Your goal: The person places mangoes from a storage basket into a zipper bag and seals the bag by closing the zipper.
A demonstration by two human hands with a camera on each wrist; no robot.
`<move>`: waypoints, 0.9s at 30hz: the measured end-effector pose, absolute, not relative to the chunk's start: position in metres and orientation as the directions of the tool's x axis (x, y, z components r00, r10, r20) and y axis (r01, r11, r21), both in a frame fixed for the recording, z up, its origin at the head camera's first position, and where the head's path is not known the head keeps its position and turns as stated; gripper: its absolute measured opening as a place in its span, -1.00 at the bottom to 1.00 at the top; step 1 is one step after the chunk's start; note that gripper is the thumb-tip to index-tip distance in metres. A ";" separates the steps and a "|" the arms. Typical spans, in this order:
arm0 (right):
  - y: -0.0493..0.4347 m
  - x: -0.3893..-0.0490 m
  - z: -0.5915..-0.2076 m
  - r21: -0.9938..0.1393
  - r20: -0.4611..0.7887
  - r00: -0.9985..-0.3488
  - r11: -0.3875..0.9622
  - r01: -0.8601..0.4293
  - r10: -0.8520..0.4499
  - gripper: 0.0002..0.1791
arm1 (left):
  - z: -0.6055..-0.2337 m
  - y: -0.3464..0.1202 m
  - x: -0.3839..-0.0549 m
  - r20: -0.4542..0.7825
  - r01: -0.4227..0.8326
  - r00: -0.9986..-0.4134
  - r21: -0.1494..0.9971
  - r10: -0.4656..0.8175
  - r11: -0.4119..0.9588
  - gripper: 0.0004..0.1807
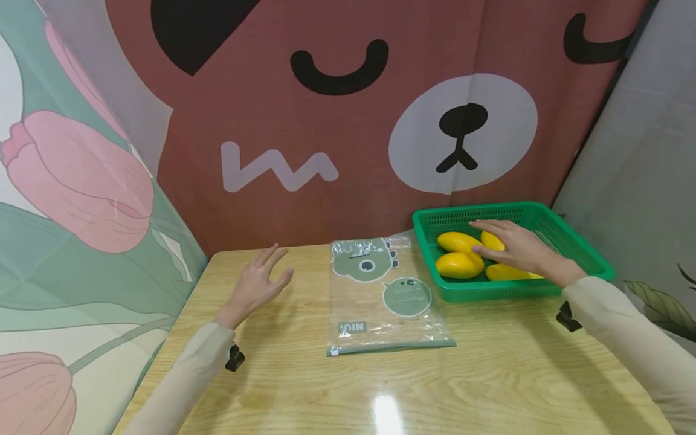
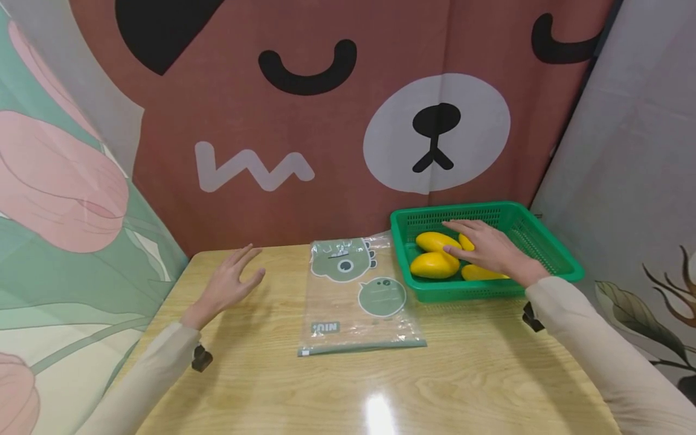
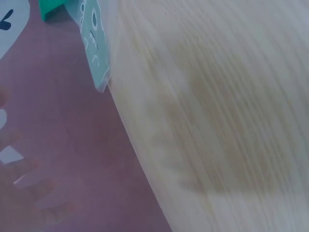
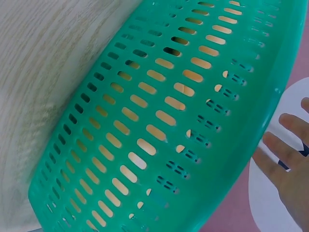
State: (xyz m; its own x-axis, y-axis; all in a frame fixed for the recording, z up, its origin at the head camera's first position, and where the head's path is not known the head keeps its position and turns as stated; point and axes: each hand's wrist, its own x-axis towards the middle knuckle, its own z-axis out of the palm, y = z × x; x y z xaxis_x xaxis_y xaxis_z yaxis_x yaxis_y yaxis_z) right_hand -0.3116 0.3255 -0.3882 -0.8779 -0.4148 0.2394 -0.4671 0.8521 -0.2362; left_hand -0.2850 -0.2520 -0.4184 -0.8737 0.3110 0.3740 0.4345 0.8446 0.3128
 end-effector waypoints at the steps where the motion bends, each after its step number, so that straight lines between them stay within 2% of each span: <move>1: 0.325 -0.312 -0.388 -0.239 0.239 -0.877 0.850 -0.469 -0.417 -0.28 | -0.419 -0.252 -0.285 0.377 0.439 -0.872 0.317 0.313 0.841 -0.32; 27: 0.321 -0.308 -0.389 -0.222 0.191 -0.862 0.835 -0.503 -0.469 -0.28 | -0.427 -0.244 -0.278 0.380 0.485 -0.854 0.331 0.356 0.810 -0.35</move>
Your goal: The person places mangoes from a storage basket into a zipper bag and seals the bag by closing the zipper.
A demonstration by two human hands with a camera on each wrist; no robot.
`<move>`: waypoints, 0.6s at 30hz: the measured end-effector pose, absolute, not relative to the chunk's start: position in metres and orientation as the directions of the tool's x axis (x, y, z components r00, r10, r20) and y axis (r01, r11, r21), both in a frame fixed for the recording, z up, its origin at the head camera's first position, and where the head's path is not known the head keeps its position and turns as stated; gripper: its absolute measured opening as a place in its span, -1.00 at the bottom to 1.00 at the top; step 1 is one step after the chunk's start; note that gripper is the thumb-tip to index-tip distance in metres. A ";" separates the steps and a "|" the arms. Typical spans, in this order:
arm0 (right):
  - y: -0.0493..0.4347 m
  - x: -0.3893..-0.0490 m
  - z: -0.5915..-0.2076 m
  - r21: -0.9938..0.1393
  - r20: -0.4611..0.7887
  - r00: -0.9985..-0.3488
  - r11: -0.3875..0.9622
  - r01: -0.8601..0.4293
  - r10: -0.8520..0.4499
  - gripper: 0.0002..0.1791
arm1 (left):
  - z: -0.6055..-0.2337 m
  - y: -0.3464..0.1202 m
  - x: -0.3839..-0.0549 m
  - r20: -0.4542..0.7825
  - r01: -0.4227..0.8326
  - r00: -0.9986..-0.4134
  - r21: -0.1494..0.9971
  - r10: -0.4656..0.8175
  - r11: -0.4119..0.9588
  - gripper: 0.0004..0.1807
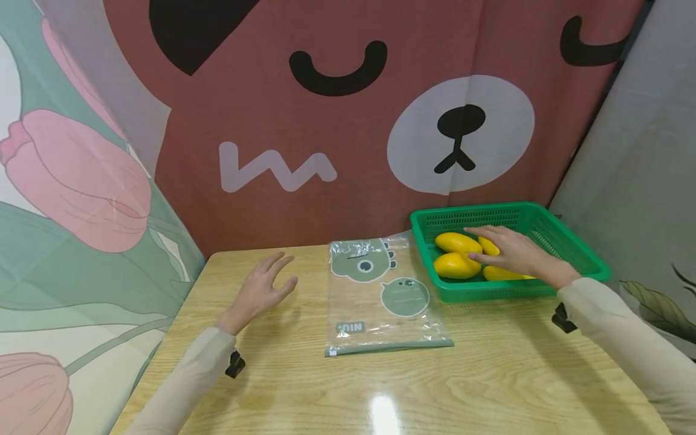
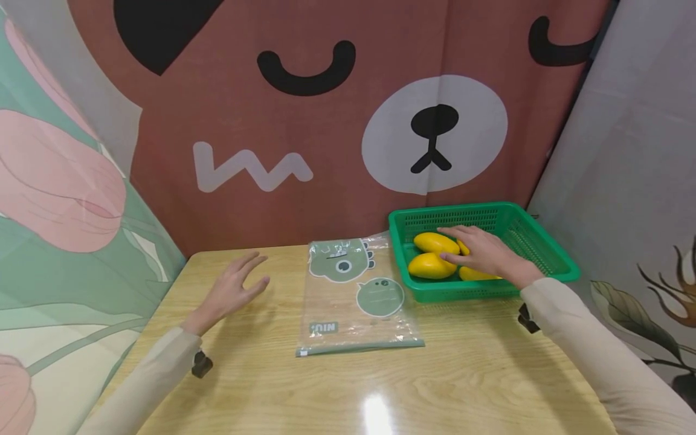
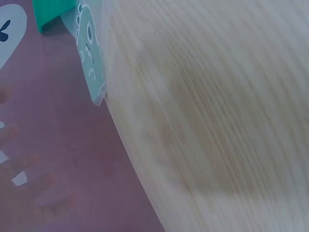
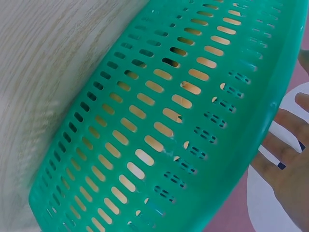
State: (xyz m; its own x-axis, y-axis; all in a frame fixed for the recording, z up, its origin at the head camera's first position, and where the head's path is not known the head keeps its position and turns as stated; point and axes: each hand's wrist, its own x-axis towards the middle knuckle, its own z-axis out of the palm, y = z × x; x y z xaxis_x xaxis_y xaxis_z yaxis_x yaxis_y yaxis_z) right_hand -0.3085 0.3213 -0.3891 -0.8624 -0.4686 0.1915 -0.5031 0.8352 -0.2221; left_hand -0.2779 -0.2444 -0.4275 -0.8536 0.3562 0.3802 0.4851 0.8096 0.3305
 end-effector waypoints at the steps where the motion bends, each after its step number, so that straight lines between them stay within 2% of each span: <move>1: 0.321 -0.309 -0.389 -0.221 0.189 -0.862 0.835 -0.504 -0.470 -0.28 | -0.428 -0.244 -0.278 0.381 0.487 -0.852 0.327 0.359 0.810 -0.35; 18: 0.312 -0.313 -0.396 -0.223 0.181 -0.843 0.813 -0.538 -0.507 -0.30 | -0.430 -0.240 -0.272 0.388 0.515 -0.838 0.331 0.384 0.791 -0.36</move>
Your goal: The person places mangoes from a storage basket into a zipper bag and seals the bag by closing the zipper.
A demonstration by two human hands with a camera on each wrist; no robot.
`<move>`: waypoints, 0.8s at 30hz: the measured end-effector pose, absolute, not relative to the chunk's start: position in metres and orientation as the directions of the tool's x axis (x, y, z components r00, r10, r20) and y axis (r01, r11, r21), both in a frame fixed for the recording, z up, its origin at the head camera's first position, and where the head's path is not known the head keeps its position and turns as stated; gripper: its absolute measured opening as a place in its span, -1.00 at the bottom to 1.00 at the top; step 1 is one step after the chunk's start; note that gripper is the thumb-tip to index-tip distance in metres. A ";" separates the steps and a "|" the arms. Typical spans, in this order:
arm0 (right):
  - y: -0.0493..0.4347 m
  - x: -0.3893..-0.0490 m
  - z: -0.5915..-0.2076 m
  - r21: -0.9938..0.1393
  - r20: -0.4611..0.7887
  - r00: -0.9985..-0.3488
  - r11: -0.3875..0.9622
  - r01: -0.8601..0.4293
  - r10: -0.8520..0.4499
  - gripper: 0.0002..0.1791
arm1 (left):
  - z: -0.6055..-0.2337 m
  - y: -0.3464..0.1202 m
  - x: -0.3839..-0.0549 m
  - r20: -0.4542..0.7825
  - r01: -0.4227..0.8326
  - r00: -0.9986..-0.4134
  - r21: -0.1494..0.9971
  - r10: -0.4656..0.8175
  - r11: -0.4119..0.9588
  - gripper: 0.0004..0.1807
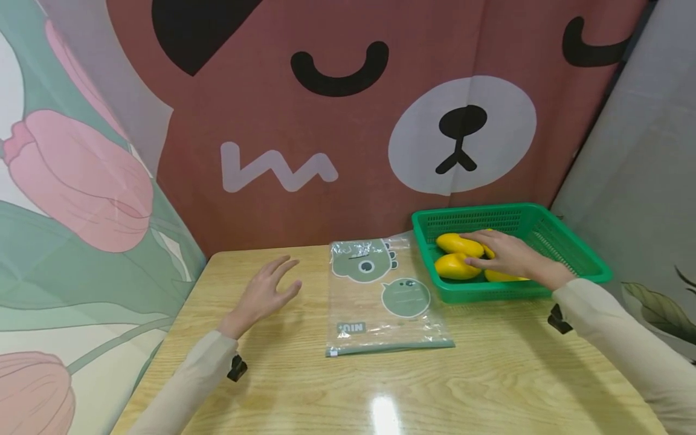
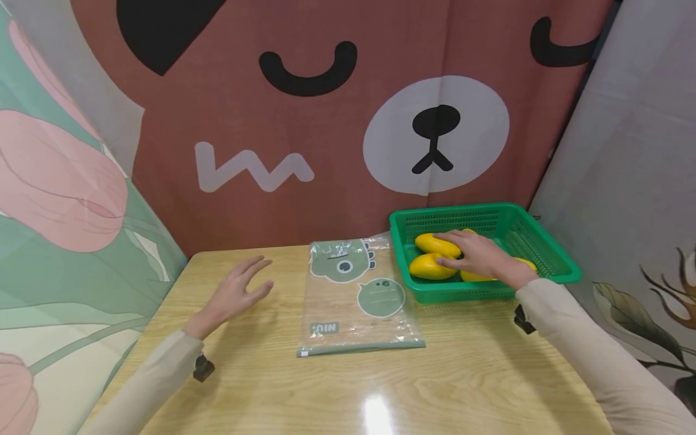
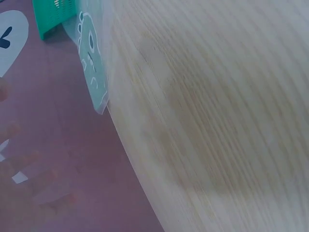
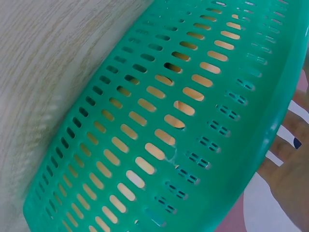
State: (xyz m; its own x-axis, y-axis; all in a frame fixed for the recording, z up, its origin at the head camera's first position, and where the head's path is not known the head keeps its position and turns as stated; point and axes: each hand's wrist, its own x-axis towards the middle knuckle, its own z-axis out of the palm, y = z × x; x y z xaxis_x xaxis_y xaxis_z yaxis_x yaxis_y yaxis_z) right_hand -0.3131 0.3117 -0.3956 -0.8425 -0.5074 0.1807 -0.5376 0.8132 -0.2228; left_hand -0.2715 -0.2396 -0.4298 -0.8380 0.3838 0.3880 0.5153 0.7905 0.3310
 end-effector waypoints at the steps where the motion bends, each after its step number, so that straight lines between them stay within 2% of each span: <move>1: 0.311 -0.313 -0.396 -0.222 0.181 -0.842 0.813 -0.538 -0.508 -0.30 | -0.429 -0.239 -0.271 0.387 0.519 -0.837 0.334 0.388 0.787 -0.36; 16: 0.306 -0.315 -0.399 -0.221 0.189 -0.806 0.776 -0.591 -0.561 -0.30 | -0.431 -0.230 -0.263 0.371 0.546 -0.825 0.327 0.426 0.772 -0.36; 24: 0.304 -0.314 -0.398 -0.226 0.177 -0.813 0.781 -0.582 -0.555 -0.30 | -0.432 -0.227 -0.261 0.377 0.558 -0.817 0.323 0.437 0.764 -0.37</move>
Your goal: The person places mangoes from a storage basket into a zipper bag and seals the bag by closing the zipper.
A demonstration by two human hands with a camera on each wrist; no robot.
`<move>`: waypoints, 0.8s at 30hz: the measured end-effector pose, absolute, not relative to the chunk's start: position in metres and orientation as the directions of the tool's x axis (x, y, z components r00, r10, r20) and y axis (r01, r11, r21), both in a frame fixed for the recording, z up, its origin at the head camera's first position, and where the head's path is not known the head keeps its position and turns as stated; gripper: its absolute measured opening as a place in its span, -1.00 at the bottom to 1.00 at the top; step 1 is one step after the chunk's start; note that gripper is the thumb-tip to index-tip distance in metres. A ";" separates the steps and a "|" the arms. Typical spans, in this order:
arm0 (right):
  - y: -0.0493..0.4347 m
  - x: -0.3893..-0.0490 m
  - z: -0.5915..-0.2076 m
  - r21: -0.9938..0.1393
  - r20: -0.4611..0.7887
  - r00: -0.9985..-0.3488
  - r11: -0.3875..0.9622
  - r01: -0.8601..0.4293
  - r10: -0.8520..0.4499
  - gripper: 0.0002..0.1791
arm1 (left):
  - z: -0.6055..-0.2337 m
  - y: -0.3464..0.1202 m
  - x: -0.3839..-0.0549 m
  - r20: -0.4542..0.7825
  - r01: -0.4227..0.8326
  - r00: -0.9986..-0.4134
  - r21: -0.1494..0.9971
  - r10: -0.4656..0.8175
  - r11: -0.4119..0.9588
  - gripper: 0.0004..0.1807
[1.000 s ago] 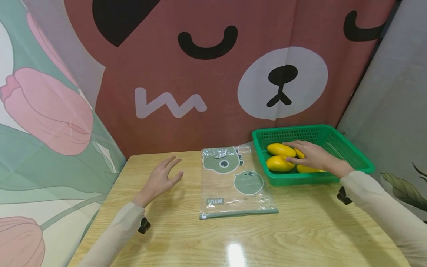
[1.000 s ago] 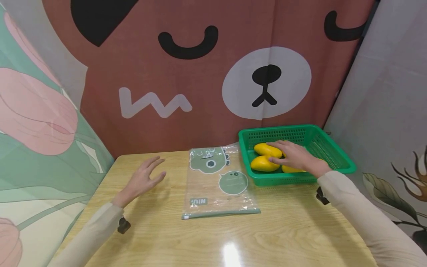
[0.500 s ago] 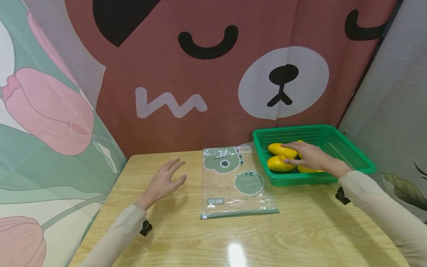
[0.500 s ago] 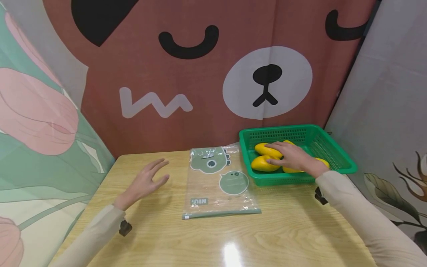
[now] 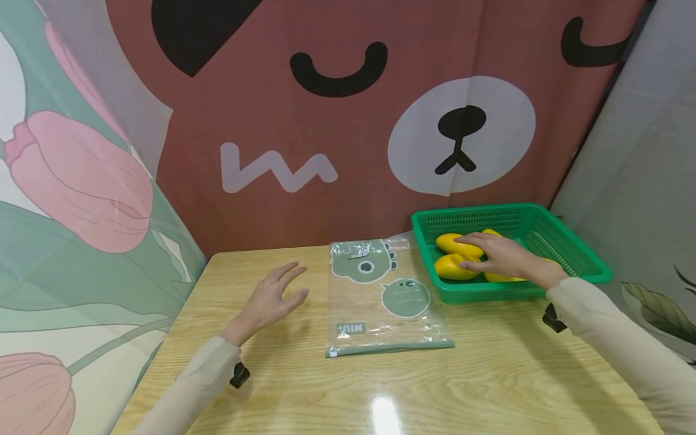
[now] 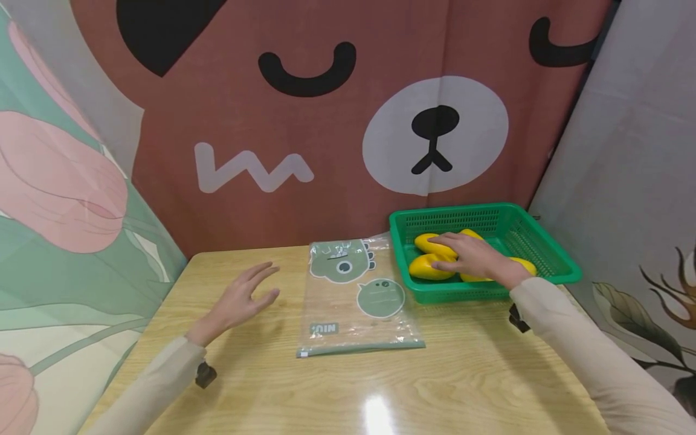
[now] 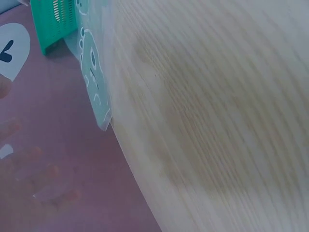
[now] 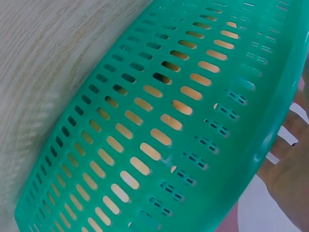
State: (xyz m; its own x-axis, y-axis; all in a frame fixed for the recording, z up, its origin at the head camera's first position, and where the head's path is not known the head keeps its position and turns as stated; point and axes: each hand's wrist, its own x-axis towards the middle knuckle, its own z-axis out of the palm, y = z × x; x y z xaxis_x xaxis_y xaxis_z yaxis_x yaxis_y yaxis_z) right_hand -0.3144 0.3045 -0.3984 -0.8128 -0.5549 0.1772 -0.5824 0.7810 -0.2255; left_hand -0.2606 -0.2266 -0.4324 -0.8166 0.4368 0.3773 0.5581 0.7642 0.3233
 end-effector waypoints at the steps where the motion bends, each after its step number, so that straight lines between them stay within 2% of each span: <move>1: 0.304 -0.314 -0.399 -0.226 0.175 -0.813 0.781 -0.582 -0.555 -0.31 | -0.433 -0.226 -0.261 0.378 0.559 -0.816 0.322 0.438 0.764 -0.37; 11: 0.303 -0.315 -0.400 -0.227 0.167 -0.806 0.774 -0.592 -0.568 -0.32 | -0.437 -0.222 -0.257 0.377 0.574 -0.807 0.315 0.455 0.756 -0.38; 18: 0.305 -0.318 -0.402 -0.226 0.156 -0.804 0.772 -0.595 -0.574 -0.31 | -0.437 -0.217 -0.252 0.415 0.624 -0.766 0.294 0.492 0.724 -0.40; 24: 0.306 -0.319 -0.403 -0.218 0.152 -0.801 0.771 -0.598 -0.579 -0.28 | -0.437 -0.211 -0.249 0.414 0.640 -0.754 0.291 0.509 0.711 -0.42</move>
State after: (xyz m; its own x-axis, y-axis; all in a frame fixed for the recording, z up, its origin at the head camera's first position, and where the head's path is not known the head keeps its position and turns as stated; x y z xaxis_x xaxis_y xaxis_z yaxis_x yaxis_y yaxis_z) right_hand -0.3188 0.3059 -0.4027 -0.8012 -0.5789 0.1517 -0.5984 0.7708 -0.2185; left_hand -0.2486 -0.2113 -0.4366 -0.7545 0.5092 0.4141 0.6399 0.7111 0.2913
